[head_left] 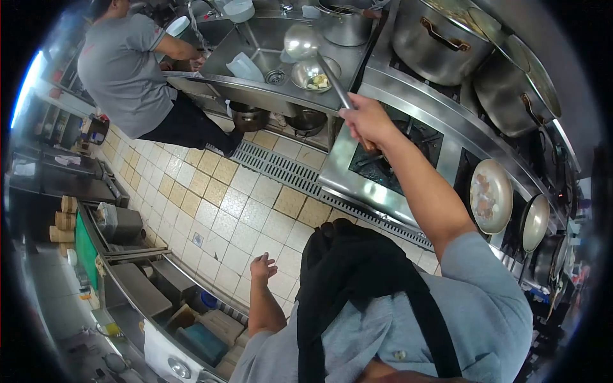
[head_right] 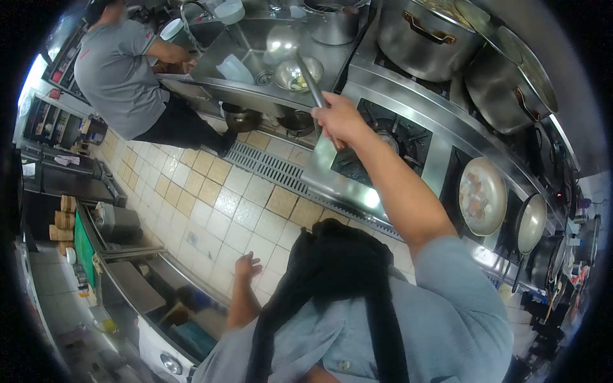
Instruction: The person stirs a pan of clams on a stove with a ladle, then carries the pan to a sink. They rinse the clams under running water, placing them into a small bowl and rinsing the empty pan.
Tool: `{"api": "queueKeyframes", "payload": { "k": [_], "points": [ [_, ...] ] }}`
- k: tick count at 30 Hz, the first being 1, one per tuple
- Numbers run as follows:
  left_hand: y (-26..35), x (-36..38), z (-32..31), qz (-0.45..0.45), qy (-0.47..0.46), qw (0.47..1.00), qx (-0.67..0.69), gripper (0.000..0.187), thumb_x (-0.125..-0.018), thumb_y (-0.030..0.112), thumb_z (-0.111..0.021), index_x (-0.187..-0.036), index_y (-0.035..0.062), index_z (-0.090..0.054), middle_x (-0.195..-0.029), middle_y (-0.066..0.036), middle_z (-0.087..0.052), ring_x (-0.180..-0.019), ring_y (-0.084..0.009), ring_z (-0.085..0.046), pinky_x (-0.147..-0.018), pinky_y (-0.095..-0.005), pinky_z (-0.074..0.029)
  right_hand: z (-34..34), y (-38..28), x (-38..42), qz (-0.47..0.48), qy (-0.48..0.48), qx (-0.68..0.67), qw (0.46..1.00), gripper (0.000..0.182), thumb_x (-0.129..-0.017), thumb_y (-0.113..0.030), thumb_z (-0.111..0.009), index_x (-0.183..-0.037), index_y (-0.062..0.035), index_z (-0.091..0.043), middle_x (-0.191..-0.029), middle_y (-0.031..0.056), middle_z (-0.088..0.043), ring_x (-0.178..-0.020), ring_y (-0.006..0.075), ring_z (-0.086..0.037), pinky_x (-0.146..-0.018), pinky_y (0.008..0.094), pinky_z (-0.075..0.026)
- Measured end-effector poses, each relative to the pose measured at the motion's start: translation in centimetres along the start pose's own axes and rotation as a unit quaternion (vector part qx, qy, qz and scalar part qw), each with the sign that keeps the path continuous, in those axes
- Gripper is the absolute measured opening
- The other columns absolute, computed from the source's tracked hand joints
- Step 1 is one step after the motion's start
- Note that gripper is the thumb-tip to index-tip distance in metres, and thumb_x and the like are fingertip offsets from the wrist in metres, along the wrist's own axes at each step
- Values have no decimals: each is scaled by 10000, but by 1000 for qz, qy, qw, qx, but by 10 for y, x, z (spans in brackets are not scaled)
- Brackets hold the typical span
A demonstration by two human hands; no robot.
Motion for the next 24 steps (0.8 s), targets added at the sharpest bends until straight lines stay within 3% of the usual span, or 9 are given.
{"api": "queueKeyframes", "payload": {
  "k": [2, 5, 8, 12, 14, 16, 18, 20, 24],
  "points": [
    [-16, -7, 5, 3, -17, 1000, -16, 501, -949, 326, -584, -1286, -23, -459, -1001, -191, -662, -565, -255, -640, -498, -373, -545, -12, -1, -20, 196, 144, 295, 924, 467, -873, -187, -618, -1314, -81, -508, -881, 180, -655, -805, 340, -666, -690, 439, -530],
    [-20, 1, -4, 53, -34, 998, -27, 500, -945, 337, -590, -1290, -1, -457, -989, -190, -664, -592, -255, -645, -512, -373, -548, -13, 1, -11, 166, 150, 424, 878, 632, -837, -141, -621, -1436, -119, -422, -1194, 216, -620, -1048, 412, -603, -916, 455, -480],
    [-16, 15, -24, 56, -94, 992, -58, 521, -943, 322, -581, -1314, -16, -444, -1009, -195, -660, -626, -252, -652, -530, -366, -545, 3, 16, 27, 207, 175, 379, 885, 619, -839, -134, -638, -1424, -115, -438, -1166, 216, -623, -1019, 395, -617, -906, 453, -484],
    [2, -4, -63, -60, -195, 953, -225, 506, -945, 294, -556, -1319, -32, -455, -1055, -214, -652, -643, -250, -654, -550, -352, -541, 44, 33, 118, 152, 179, 295, 926, 622, -840, -89, -669, -1421, -94, -444, -1139, 209, -625, -923, 355, -637, -827, 389, -495],
    [34, 10, -95, -104, -249, 916, -296, 494, -940, 303, -564, -1294, -30, -475, -1040, -211, -659, -650, -251, -654, -559, -349, -542, 72, 58, 167, 208, 239, 268, 910, 627, -839, -78, -671, -1423, -91, -445, -1151, 204, -626, -946, 343, -643, -837, 379, -500],
    [75, 47, -136, -37, -251, 940, -227, 497, -929, 318, -581, -1275, -26, -483, -1006, -203, -668, -654, -250, -652, -570, -342, -543, 98, 73, 225, 156, 295, 255, 907, 645, -843, -59, -669, -1439, -73, -423, -1301, 190, -586, -1104, 289, -629, -935, 346, -484],
    [89, 50, -167, -36, -300, 924, -233, 422, -926, 308, -598, -1198, -9, -539, -953, -180, -674, -656, -229, -648, -591, -329, -548, 126, 99, 282, 100, 372, 205, 900, 607, -852, -114, -687, -1416, -108, -463, -1350, 204, -547, -1186, 329, -585, -962, 358, -485],
    [105, 65, -202, -62, -356, 892, -272, 405, -925, 319, -600, -1171, -1, -562, -937, -168, -675, -661, -209, -647, -596, -319, -547, 151, 121, 337, 91, 465, 215, 854, 586, -863, -110, -683, -1411, -110, -476, -1359, 194, -551, -1165, 268, -604, -923, 321, -499],
    [111, 116, -273, -103, -419, 859, -277, 427, -937, 358, -601, -1169, 0, -577, -904, -136, -675, -668, -184, -646, -608, -297, -547, 207, 167, 421, -68, 577, 115, 805, 585, -872, -81, -651, -1426, -108, -465, -980, 73, -653, -770, 140, -602, -690, 271, -506]
  ]
}}
Point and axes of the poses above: each hand's wrist, its own x-axis away from the middle knuckle, its own z-axis out of the back of the hand, y = z × x, the point moved 3 cm from there along -x, towards the middle knuckle
